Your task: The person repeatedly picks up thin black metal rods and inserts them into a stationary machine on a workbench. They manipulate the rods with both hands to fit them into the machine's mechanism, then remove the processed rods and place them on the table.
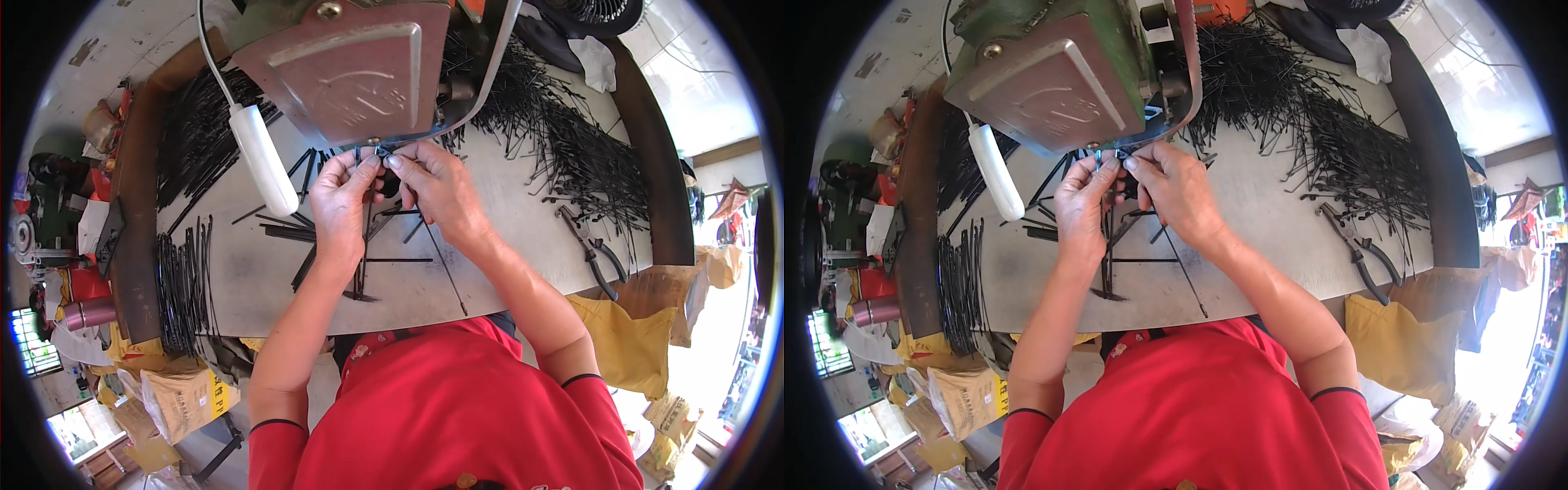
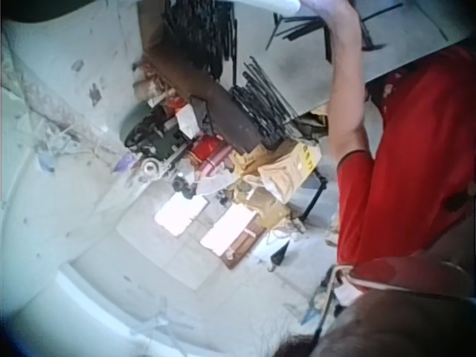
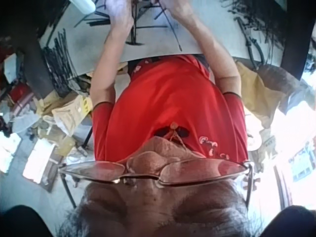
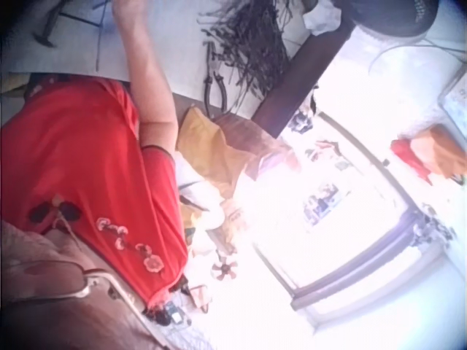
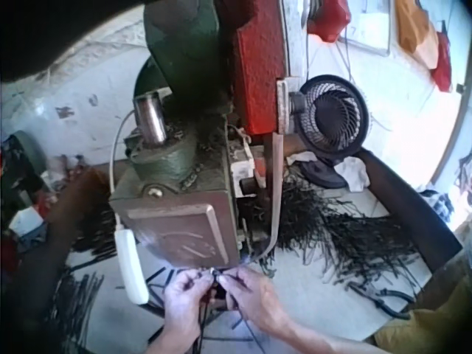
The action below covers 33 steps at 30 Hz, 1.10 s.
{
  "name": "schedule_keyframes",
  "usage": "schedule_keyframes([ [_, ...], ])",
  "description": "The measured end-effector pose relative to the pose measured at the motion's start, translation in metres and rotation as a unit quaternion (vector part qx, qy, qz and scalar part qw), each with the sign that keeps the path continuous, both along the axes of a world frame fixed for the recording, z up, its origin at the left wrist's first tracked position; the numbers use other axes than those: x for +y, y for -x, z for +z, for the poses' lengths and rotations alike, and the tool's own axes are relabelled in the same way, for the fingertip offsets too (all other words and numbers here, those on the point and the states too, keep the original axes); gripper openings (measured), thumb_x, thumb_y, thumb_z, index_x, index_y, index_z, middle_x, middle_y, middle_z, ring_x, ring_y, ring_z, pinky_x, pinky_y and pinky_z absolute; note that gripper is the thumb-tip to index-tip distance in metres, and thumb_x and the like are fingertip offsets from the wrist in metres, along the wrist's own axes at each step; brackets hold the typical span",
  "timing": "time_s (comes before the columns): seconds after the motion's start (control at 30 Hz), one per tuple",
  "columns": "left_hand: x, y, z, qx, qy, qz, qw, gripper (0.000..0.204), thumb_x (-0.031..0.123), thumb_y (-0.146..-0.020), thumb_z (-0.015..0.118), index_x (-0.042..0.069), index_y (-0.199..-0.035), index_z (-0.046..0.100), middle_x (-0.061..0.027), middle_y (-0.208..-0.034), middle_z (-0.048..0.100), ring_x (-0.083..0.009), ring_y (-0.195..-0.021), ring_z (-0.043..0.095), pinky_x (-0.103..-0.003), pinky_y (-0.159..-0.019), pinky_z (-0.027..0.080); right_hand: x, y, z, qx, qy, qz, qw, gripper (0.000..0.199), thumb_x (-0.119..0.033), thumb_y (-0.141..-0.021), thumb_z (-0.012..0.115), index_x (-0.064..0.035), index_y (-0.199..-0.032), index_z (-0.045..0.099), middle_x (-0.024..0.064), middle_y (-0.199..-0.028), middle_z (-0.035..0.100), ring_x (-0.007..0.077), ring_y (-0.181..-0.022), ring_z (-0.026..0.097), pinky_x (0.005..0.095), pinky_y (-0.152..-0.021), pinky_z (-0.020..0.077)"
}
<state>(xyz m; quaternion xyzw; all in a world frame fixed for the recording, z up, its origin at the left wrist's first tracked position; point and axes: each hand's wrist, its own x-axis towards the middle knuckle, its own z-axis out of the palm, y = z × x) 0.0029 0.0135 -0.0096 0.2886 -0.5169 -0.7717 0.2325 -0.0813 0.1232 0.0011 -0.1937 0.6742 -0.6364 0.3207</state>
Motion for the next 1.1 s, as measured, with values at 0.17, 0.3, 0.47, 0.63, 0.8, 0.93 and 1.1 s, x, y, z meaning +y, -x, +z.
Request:
schedule_keyframes([
  [0.17,0.0007,0.0003,-0.0007,0.006,-0.016,0.003,1.000,0.018,0.010,-0.086,0.065,0.000,-0.100,0.062,-0.0019,-0.082,0.062,-0.0068,-0.069,0.055,-0.020,-0.057,0.046,-0.0036,-0.0002,-0.0071,-0.008,0.007,-0.016,1.000,0.021,-0.019,-0.092,0.054,0.0014,-0.093,0.060,0.0031,-0.054,0.054,0.0065,-0.039,0.041,0.0235,-0.035,0.0322],
  [0.3,0.0002,-0.0002,-0.0016,0.014,-0.026,0.001,1.000,0.018,0.010,-0.086,0.066,0.000,-0.100,0.062,-0.0020,-0.082,0.062,-0.0069,-0.069,0.055,-0.020,-0.057,0.046,-0.0047,-0.0019,-0.0053,0.000,0.012,-0.018,1.000,0.020,-0.018,-0.092,0.054,0.0013,-0.093,0.060,0.0029,-0.053,0.053,0.0063,-0.039,0.040,0.0233,-0.035,0.0312],
  [0.47,0.0002,-0.0004,0.0018,0.005,-0.024,-0.004,1.000,0.018,0.010,-0.086,0.066,0.000,-0.100,0.062,-0.0022,-0.081,0.062,-0.0069,-0.068,0.056,-0.020,-0.056,0.046,-0.0051,-0.0026,-0.0047,-0.021,0.022,-0.016,0.999,0.020,-0.018,-0.092,0.054,0.0010,-0.093,0.060,0.0028,-0.053,0.052,0.0063,-0.039,0.039,0.0233,-0.035,0.0303],
  [0.63,0.0004,-0.0002,-0.0011,0.023,-0.033,-0.012,0.999,0.018,0.012,-0.086,0.066,0.001,-0.100,0.062,-0.0016,-0.079,0.062,-0.0064,-0.067,0.056,-0.020,-0.056,0.047,-0.0045,-0.0036,-0.0029,-0.030,0.033,-0.015,0.999,0.020,-0.018,-0.093,0.054,0.0009,-0.094,0.060,0.0024,-0.053,0.052,0.0059,-0.039,0.039,0.0226,-0.035,0.0293],
  [0.8,0.0023,0.0007,-0.0001,0.015,-0.046,-0.001,0.999,0.017,0.012,-0.086,0.066,0.002,-0.099,0.062,-0.0015,-0.078,0.062,-0.0063,-0.066,0.057,-0.020,-0.056,0.047,-0.0046,-0.0039,-0.0038,-0.066,0.057,-0.025,0.996,0.020,-0.018,-0.093,0.054,0.0012,-0.094,0.060,0.0017,-0.056,0.052,0.0048,-0.042,0.042,0.0209,-0.035,0.0289],
  [0.93,0.0029,0.0021,-0.0001,0.027,-0.048,0.005,0.998,0.017,0.012,-0.086,0.067,0.002,-0.098,0.062,-0.0015,-0.078,0.062,-0.0067,-0.067,0.057,-0.020,-0.056,0.047,-0.0039,-0.0029,-0.0045,-0.075,0.066,-0.016,0.995,0.020,-0.017,-0.092,0.055,0.0016,-0.095,0.060,0.0014,-0.060,0.054,0.0043,-0.045,0.044,0.0200,-0.035,0.0294],
  [1.1,0.0059,0.0031,0.0012,0.036,-0.055,0.018,0.998,0.017,0.011,-0.086,0.067,0.001,-0.098,0.061,-0.0019,-0.078,0.061,-0.0073,-0.066,0.057,-0.021,-0.056,0.046,-0.0045,-0.0045,-0.0057,-0.092,0.101,-0.020,0.990,0.021,-0.017,-0.091,0.056,0.0025,-0.096,0.061,0.0012,-0.063,0.055,0.0042,-0.046,0.045,0.0193,-0.035,0.0291],
])
